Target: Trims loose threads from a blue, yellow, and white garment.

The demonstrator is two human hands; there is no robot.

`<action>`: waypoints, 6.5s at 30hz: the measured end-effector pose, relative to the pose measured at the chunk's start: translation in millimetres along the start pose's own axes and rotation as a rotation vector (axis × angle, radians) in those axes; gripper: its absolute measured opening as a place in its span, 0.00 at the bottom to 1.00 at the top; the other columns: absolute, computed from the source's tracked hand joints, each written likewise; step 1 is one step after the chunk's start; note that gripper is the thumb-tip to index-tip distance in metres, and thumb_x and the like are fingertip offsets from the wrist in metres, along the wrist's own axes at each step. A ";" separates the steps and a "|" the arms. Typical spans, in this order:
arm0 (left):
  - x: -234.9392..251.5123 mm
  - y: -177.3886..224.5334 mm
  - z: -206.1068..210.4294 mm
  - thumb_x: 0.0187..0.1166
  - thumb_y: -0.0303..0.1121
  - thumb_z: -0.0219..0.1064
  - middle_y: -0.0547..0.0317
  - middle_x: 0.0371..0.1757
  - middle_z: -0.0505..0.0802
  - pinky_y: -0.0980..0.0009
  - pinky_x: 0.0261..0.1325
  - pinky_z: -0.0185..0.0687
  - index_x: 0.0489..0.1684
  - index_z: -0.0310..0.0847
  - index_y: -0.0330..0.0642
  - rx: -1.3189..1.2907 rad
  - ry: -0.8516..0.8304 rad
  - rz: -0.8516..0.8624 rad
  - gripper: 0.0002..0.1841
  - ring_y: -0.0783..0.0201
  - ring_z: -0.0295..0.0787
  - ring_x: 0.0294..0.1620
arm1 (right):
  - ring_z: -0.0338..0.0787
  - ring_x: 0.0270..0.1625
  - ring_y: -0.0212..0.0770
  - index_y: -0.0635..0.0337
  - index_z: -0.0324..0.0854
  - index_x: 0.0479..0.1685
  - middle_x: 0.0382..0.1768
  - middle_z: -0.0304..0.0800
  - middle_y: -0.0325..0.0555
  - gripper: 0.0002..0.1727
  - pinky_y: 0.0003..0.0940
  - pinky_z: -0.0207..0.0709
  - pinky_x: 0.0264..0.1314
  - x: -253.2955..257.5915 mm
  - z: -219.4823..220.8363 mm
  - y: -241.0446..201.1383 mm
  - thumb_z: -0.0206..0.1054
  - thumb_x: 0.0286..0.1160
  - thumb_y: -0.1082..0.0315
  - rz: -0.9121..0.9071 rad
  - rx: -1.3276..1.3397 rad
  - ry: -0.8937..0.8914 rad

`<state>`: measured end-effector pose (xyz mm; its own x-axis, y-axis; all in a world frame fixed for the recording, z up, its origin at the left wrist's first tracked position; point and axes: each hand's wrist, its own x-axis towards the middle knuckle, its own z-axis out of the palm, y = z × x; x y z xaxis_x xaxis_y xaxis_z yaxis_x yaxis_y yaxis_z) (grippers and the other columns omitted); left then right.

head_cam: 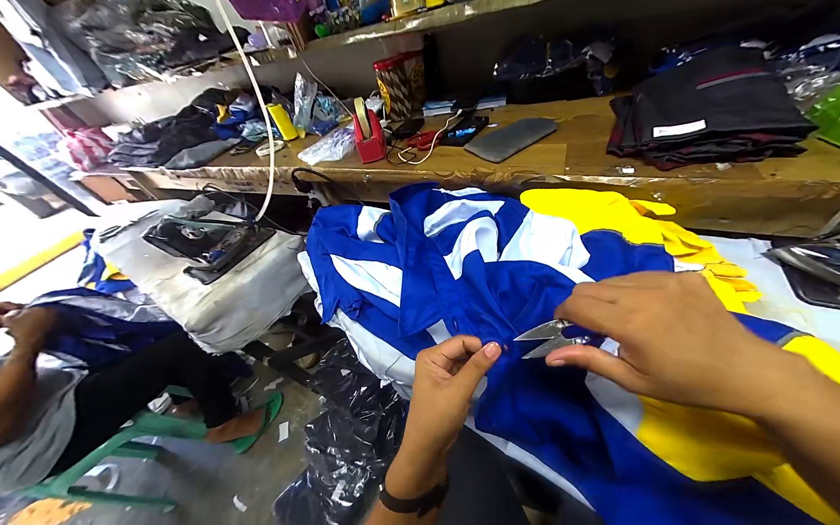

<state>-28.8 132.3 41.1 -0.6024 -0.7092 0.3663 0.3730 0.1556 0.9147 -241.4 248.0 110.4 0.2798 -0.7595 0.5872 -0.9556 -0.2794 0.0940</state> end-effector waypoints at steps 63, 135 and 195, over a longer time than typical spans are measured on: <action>-24.4 -19.0 27.1 0.81 0.23 0.64 0.57 0.40 0.95 0.72 0.56 0.88 0.41 0.89 0.34 -0.329 0.167 -0.118 0.06 0.71 0.92 0.44 | 0.68 0.17 0.16 0.50 0.82 0.35 0.18 0.75 0.20 0.05 0.12 0.60 0.20 -17.2 70.4 -49.5 0.67 0.76 0.73 0.807 1.565 0.173; -28.6 -27.4 49.7 0.78 0.22 0.68 0.47 0.43 0.97 0.67 0.63 0.89 0.37 0.91 0.32 -0.453 0.301 -0.080 0.05 0.62 0.97 0.49 | 0.82 0.33 0.15 0.54 0.90 0.38 0.35 0.91 0.29 0.12 0.09 0.72 0.32 -50.1 81.2 -69.6 0.76 0.69 0.55 0.740 0.759 0.466; -30.4 -16.6 33.6 0.78 0.20 0.65 0.47 0.37 0.97 0.68 0.56 0.91 0.35 0.91 0.31 -0.471 0.249 -0.168 0.07 0.62 0.98 0.41 | 0.89 0.40 0.27 0.56 0.91 0.42 0.36 0.94 0.41 0.14 0.22 0.77 0.40 -49.4 94.2 -67.6 0.70 0.79 0.54 0.506 0.372 0.582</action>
<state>-40.4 174.3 20.6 -0.5169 -0.8478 0.1184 0.5958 -0.2570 0.7609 -181.9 249.1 -0.7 -0.3618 -0.4506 0.8161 -0.8317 -0.2395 -0.5010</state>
